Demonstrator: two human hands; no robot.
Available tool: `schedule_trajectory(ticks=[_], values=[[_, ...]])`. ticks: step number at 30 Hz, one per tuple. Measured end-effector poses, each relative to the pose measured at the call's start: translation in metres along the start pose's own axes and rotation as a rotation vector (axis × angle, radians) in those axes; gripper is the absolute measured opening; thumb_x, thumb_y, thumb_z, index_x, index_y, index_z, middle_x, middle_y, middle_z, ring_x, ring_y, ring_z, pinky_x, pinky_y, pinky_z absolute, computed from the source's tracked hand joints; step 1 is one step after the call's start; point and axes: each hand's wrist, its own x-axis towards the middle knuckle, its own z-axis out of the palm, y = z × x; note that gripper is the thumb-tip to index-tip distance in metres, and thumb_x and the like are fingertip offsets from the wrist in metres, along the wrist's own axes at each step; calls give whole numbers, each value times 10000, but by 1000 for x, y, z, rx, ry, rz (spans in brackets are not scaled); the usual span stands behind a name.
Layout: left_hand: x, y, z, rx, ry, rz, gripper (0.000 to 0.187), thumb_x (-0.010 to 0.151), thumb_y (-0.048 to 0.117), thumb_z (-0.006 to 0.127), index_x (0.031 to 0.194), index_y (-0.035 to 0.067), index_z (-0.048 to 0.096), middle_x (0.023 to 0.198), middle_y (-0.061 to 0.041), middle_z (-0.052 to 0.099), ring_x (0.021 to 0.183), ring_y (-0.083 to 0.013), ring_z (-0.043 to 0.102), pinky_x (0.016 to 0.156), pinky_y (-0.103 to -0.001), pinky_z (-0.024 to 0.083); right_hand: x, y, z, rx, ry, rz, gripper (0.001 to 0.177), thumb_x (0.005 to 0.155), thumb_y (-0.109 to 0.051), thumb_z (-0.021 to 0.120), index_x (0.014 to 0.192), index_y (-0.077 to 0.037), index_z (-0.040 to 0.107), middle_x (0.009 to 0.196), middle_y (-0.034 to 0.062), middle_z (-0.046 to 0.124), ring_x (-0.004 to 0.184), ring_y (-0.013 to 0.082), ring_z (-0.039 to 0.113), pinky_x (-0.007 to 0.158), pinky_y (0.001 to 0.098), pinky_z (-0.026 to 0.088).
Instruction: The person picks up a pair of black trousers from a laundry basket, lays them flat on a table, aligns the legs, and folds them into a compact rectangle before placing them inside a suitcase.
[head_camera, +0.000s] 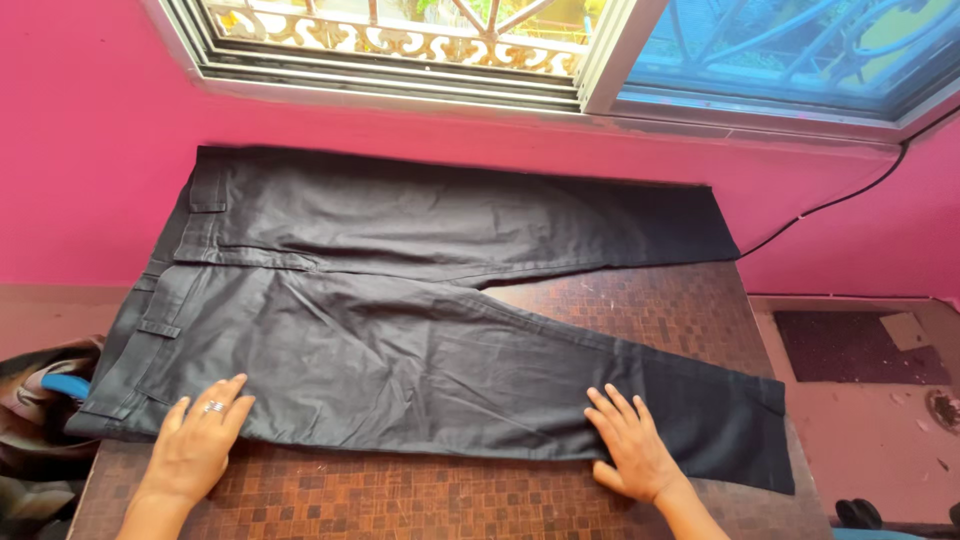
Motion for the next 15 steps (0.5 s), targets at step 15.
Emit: schedule_trajectory(ticks=[15], values=[[88, -32, -79, 9, 425, -56, 65, 871, 119, 633, 908, 171, 647, 908, 55, 723, 959, -135, 675, 1012, -485, 460, 28, 63, -36, -318, 613, 621, 320, 765, 39, 649, 959, -206, 720, 1009, -31, 682, 1035, 240, 620, 826, 408, 477]])
